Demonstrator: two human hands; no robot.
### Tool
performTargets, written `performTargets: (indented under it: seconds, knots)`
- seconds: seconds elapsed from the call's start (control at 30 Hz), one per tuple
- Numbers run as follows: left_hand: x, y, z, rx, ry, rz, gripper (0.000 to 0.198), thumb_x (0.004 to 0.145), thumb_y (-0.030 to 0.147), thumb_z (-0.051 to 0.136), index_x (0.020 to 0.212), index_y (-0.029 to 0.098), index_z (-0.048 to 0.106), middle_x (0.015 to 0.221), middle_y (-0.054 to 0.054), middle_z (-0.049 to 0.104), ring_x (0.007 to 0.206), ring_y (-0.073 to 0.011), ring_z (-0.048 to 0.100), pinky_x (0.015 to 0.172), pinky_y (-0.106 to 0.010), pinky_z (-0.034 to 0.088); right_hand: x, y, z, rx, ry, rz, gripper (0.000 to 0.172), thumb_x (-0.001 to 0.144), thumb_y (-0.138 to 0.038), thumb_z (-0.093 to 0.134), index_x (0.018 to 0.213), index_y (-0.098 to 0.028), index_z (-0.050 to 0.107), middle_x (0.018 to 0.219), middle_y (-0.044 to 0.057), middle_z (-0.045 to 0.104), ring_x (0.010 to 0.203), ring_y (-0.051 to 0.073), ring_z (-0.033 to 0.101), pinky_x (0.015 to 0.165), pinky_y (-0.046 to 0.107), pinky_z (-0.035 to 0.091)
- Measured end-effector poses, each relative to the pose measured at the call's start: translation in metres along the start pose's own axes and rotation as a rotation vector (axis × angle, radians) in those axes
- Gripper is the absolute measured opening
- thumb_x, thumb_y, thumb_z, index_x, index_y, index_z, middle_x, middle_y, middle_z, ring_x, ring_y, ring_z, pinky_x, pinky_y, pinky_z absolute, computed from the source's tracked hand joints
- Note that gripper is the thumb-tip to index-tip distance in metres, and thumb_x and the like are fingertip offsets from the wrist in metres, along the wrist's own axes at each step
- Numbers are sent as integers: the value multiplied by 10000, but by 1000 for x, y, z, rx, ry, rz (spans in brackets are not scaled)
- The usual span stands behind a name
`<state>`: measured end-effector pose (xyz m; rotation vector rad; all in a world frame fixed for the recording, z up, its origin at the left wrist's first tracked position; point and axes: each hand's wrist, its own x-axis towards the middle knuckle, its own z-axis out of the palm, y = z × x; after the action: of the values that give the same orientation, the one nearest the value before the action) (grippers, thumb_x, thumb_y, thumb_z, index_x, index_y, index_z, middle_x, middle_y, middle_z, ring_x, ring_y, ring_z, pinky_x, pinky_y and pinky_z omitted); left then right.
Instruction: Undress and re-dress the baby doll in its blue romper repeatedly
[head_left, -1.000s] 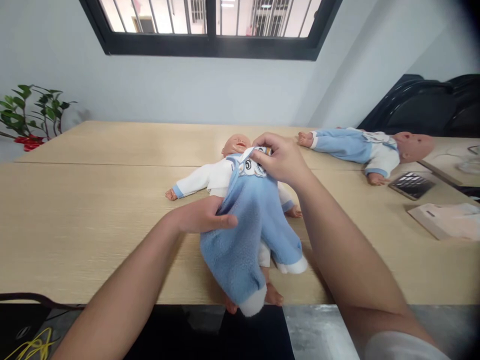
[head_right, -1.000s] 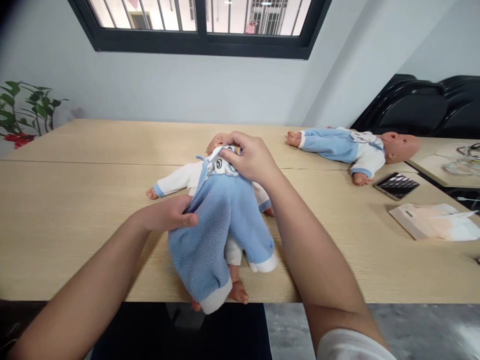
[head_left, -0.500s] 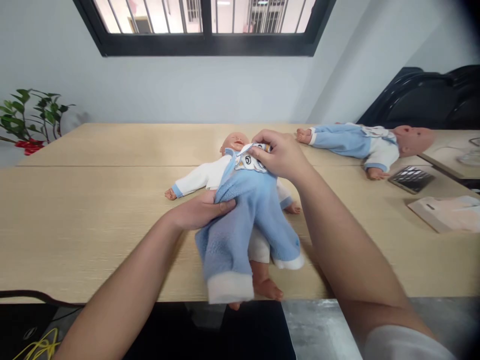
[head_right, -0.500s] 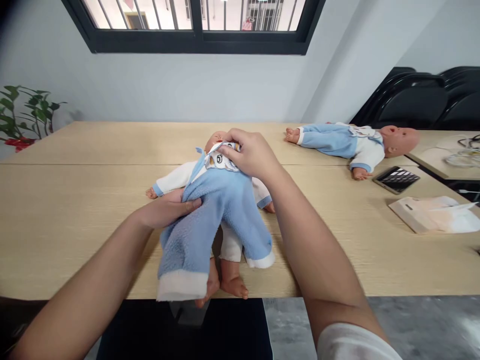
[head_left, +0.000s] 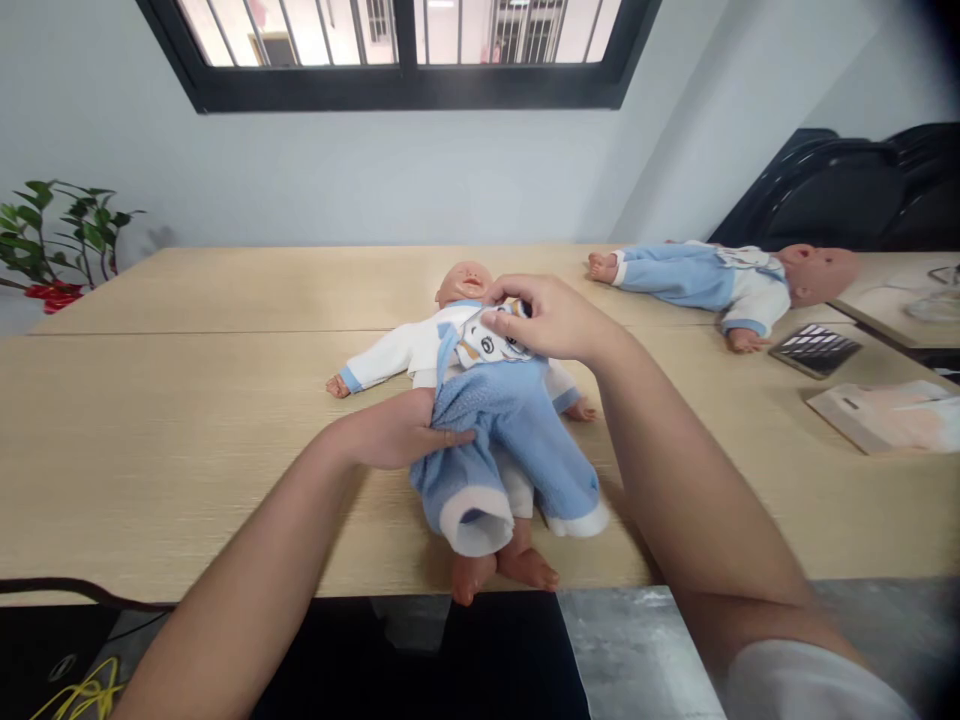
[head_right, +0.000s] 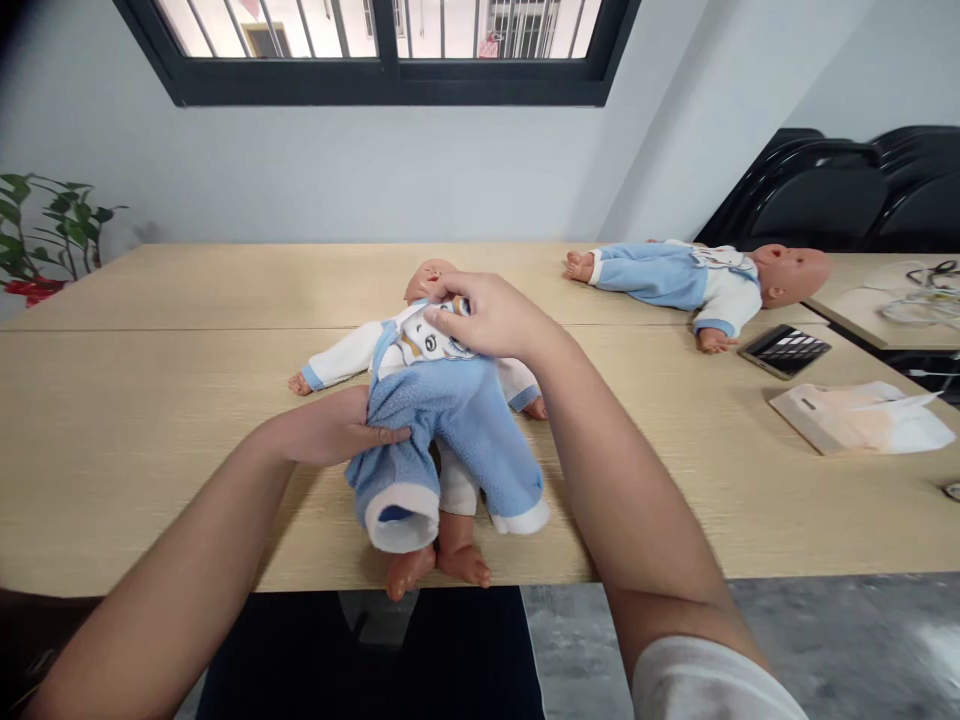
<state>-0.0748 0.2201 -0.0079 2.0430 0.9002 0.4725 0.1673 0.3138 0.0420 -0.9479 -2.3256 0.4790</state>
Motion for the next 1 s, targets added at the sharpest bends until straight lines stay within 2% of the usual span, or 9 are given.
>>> performTargets:
  seconds: [0.07,0.13,0.23,0.33,0.4,0.47,0.63,0.83,1.0]
  knots:
    - [3,0,2,-13,19,69,458,1028,494,568,1395,230,647,1502,-77,639,1400,-268,586,1226,-461,448,-1,-1,2,92,-185,33,281,908,-439,647,956,-177,737,904,26,711,809,187,597,744,295,420]
    - [5,-1,3,-64,55,99,483,1042,463,548,1469,238,580,1609,-80,534,1499,-276,483,1290,-473,357,-2,-5,6,214,-341,51,305,919,-481,658,893,-182,714,847,5,672,769,165,565,703,279,409]
    - [4,-4,3,-174,72,32,529,1021,535,565,1462,242,571,1546,-92,594,1434,-306,553,1229,-480,439,-5,-10,17,459,-484,101,340,925,-521,682,875,-184,676,773,-21,607,696,136,515,625,256,390]
    - [2,-7,-1,-288,18,87,760,857,631,754,1468,226,551,1475,-121,643,1382,-354,588,1173,-486,491,-9,-12,25,740,-548,182,349,901,-522,745,989,-190,678,857,-8,652,739,139,571,641,243,447]
    - [1,-6,-3,-269,-49,126,970,678,580,917,1488,214,528,1452,-132,652,1387,-378,575,1174,-486,485,-12,-11,28,879,-529,215,345,863,-467,812,1025,-197,671,926,3,684,808,148,624,698,238,497]
    - [-1,-1,-5,-182,-101,85,1057,593,468,978,1505,222,503,1413,-114,672,1359,-370,594,1162,-480,490,-14,-9,28,974,-469,211,343,822,-392,863,1014,-199,654,942,1,694,844,149,654,739,232,524]
    - [-6,9,-3,-77,-115,-38,792,743,172,741,1492,242,492,1189,-34,741,1051,-250,710,919,-350,582,-15,-8,18,1037,-395,227,417,810,-341,869,1121,-226,616,1010,-7,714,884,146,681,775,234,552]
    - [-2,5,2,-12,100,-24,539,743,127,608,1274,221,599,1065,3,727,911,-181,678,807,-280,555,-15,-22,13,730,-655,220,312,893,-401,779,1143,-228,711,1174,22,750,1094,191,685,914,263,555]
    - [-2,5,4,109,231,26,394,722,120,609,1104,210,632,1008,6,712,889,-176,662,813,-280,537,-17,-34,13,618,-763,178,250,885,-402,743,1046,-211,739,1050,13,779,975,194,710,848,267,566]
